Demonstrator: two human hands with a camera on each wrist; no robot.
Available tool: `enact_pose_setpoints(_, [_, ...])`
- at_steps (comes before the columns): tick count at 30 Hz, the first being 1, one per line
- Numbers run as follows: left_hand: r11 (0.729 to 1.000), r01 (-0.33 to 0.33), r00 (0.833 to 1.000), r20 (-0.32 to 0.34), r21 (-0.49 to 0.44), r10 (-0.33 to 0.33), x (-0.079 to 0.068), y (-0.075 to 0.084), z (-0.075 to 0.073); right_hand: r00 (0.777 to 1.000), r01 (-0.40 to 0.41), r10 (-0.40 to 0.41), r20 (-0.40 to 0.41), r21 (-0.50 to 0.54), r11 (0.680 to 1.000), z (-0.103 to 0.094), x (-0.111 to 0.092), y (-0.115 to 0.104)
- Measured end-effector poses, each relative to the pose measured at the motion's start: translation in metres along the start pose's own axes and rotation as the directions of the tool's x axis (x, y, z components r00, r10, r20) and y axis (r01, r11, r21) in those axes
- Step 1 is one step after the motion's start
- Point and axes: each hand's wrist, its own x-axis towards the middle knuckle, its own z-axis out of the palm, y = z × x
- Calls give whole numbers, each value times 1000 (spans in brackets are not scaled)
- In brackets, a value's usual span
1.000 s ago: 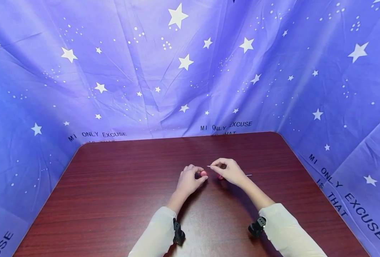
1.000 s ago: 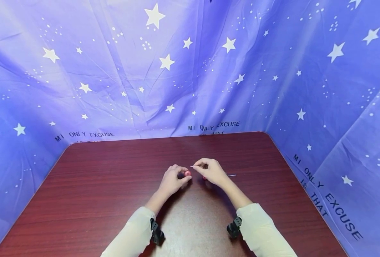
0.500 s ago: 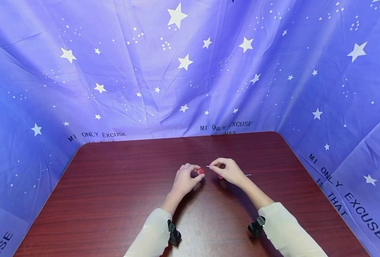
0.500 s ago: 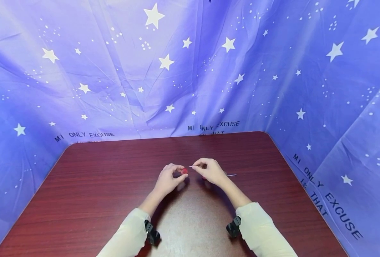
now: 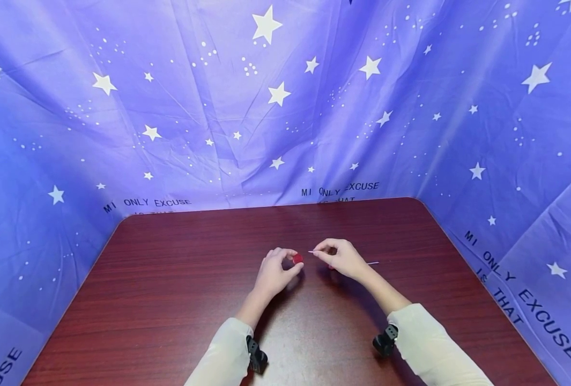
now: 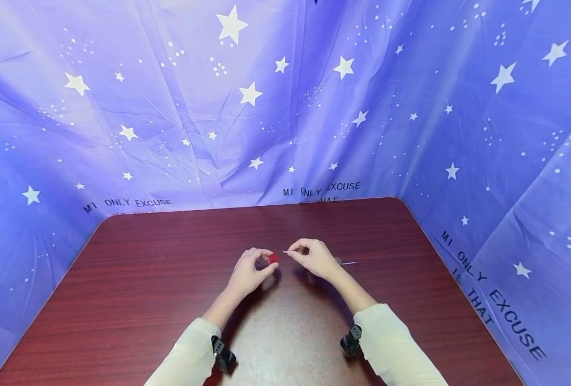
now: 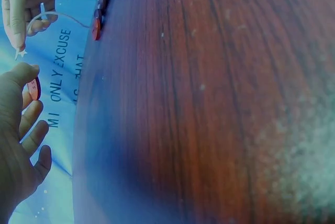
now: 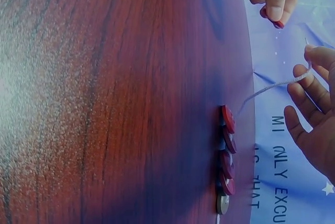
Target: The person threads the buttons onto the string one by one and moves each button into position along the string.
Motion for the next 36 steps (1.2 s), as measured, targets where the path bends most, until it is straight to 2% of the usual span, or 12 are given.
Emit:
enact_pose_setpoints(9, [1000, 1, 1000, -8, -29, -1, -4, 1, -5, 999, 46, -48, -18, -100, 994, 3, 0, -1])
enact_pose_setpoints(15, [999, -14, 1000, -20, -37, 13, -6, 0, -8, 998, 62, -64, -15, -104, 993, 6, 2, -2])
enact_pose_setpoints(23, [993, 14, 1000, -18, -118, -16, -9, -2, -13, 994, 108, -110, -16, -72, 992, 9, 3, -4])
enact_pose_setpoints(32, [959, 34, 998, -36, -280, -46, -10, -7, -13, 995, 101, -101, 5, -91, 991, 13, 4, -7])
enact_pose_setpoints(36, [934, 43, 997, -43, -355, -63, -10, -9, -13, 994, 105, -104, 20, -95, 990, 14, 6, -10])
